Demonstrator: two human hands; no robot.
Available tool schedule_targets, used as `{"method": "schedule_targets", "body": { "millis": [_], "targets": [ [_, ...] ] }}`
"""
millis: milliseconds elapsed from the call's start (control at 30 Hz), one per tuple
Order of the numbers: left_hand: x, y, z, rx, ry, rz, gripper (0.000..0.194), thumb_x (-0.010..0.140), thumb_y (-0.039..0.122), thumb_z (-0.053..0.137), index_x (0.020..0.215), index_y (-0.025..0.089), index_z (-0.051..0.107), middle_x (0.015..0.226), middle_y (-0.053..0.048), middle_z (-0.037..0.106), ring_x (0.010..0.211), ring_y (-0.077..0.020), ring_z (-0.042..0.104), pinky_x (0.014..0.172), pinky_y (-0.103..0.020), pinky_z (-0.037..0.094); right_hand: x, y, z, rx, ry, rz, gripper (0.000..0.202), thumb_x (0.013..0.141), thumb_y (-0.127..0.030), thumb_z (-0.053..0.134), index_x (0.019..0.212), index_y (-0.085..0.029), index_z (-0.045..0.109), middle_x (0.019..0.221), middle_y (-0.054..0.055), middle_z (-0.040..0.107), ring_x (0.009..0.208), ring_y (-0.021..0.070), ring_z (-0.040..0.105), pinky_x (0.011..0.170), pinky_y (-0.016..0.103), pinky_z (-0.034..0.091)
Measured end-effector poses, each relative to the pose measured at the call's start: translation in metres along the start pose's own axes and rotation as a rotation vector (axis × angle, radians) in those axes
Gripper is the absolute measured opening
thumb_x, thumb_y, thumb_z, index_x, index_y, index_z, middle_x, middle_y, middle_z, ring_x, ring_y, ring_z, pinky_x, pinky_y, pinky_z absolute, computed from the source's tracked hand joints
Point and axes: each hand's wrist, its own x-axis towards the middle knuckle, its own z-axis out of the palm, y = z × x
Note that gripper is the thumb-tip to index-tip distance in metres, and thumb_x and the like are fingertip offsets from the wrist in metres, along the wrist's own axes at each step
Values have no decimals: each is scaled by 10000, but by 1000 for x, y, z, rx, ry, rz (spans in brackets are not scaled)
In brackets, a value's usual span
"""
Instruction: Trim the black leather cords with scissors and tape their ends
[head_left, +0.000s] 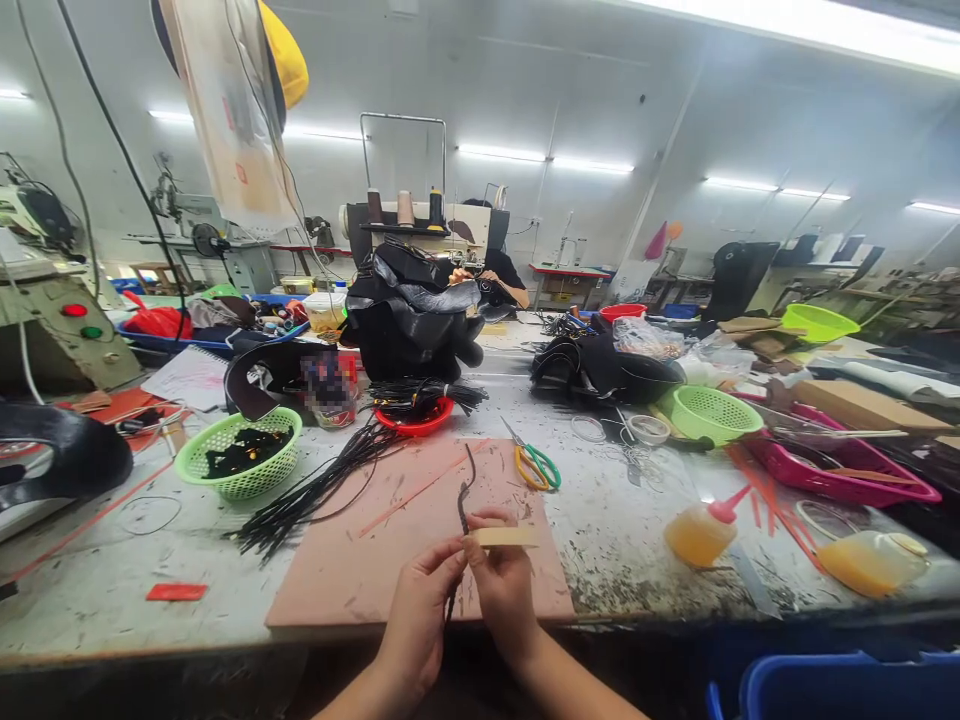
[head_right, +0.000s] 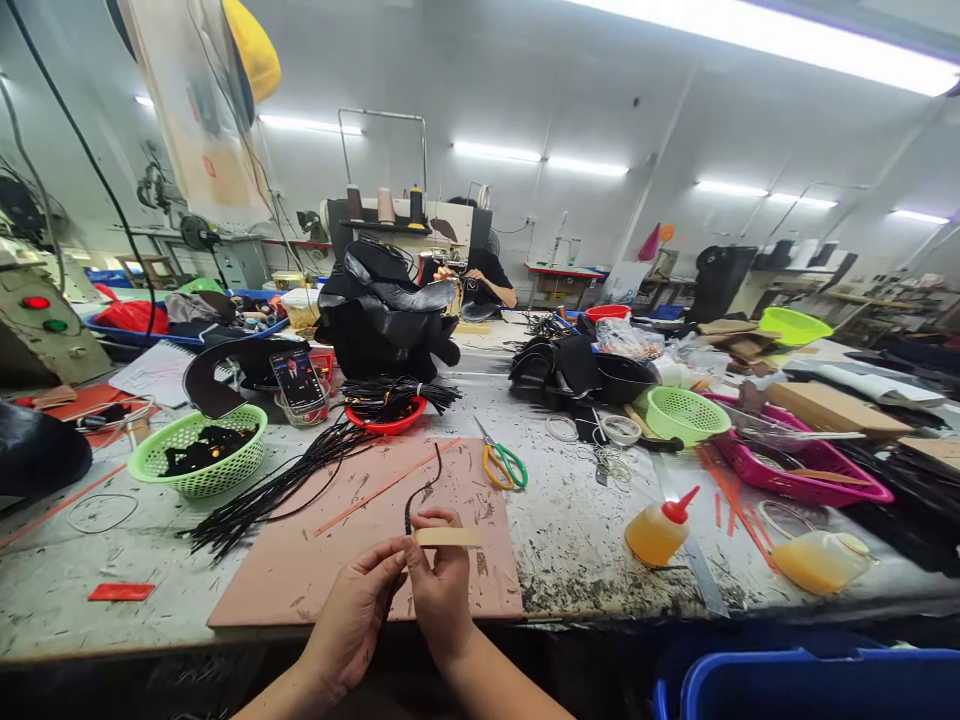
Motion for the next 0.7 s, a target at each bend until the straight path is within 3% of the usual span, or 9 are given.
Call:
{"method": "schedule_targets", "body": {
  "millis": [133, 333, 533, 700],
  "targets": [
    [3, -1, -5, 80, 26, 60, 155, 513, 251, 715, 629, 151, 697, 635, -42, 679, 711, -188, 580, 719, -266, 426, 2, 1, 0, -34, -51, -88, 112, 761, -247, 514, 862, -208, 543, 898, 47, 510, 879, 198, 504, 788, 357, 409],
    [3, 4, -8, 48, 56, 31, 124, 481, 222, 720, 581, 157, 684, 577, -14, 645, 644, -155, 555, 656, -243, 434, 1, 3, -4, 4, -128, -24, 209, 852, -260, 302, 944, -224, 486, 933, 36, 494, 924, 176, 476, 810, 331, 397],
    [3, 9, -9, -47, 96, 11, 148, 442, 195, 736, 568, 149, 672, 611, -14, 660, 680, -144, 575, 697, -227, 437, 4, -2, -9, -118, -150, -58, 155, 842, -238, 327, 947, -222, 440, 890, 26, 487, 867, 171, 478, 774, 326, 403],
    [4, 5, -8, 12, 35, 0, 148, 458, 207, 735, 578, 142, 675, 646, -38, 680, 715, -175, 595, 730, -252, 435, -2, -8, -6, -147, -250, -101, 181, 828, -200, 343, 989, -225, 421, 910, 33, 472, 864, 176, 484, 770, 342, 416]
  ]
}}
